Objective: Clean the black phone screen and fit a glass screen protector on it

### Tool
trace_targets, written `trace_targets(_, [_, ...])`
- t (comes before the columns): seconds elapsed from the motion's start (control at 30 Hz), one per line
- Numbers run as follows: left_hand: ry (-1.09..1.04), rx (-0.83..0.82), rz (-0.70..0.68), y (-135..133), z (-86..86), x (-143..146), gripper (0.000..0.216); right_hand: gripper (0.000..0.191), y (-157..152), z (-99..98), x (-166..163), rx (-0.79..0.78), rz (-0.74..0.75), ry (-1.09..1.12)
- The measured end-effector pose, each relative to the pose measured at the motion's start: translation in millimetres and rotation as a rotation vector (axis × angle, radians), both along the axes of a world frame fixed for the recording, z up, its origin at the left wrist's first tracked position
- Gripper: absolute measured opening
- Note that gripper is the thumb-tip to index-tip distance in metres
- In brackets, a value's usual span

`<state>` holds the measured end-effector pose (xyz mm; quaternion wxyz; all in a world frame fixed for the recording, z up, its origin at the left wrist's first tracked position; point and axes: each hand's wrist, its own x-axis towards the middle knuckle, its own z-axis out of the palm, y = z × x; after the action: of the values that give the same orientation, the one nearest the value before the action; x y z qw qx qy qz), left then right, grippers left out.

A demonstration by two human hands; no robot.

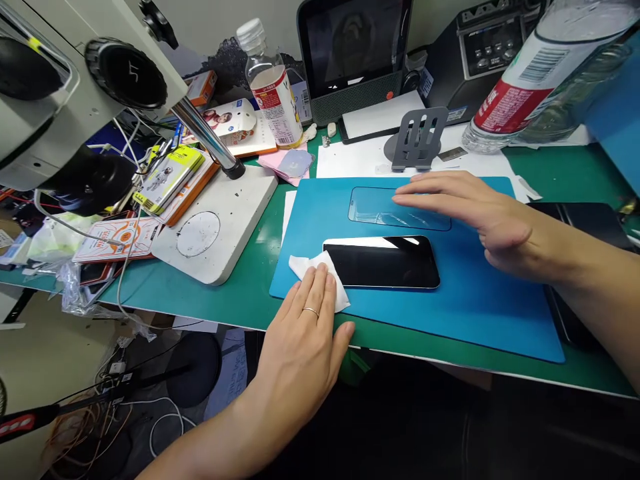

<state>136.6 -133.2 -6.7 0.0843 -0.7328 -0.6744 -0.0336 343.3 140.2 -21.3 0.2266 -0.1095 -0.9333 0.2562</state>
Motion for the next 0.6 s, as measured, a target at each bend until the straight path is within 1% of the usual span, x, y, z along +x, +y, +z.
trace_targets(0.07, [-0.006,0.001,-0.008,-1,-0.3,-2,0.055,0.092,-3,3.1,-1,-0.005,0.032,-0.031])
trace_targets(0.13, [-0.013,0.001,-0.011,0,-0.9,-1,0.055,0.097,-7,7.0,-2,-0.017,0.033,-0.027])
trace_targets(0.23, [-0.031,0.001,-0.034,4,-2.4,8,0.054,0.098,-11,10.5,-3,-0.041,0.027,-0.028])
trace_targets(0.4, [-0.079,-0.021,-0.099,21,-6.6,43,0.056,0.096,-11,10.7,-3,-0.047,0.015,-0.031])
trace_targets(0.53, [-0.056,0.003,-0.166,42,-8.2,78,0.06,0.094,-10,10.6,-2,-0.038,0.016,-0.026])
trace_targets(0.6, [-0.041,0.018,-0.176,50,-8.9,90,0.062,0.094,-9,10.3,-1,-0.035,0.02,-0.016])
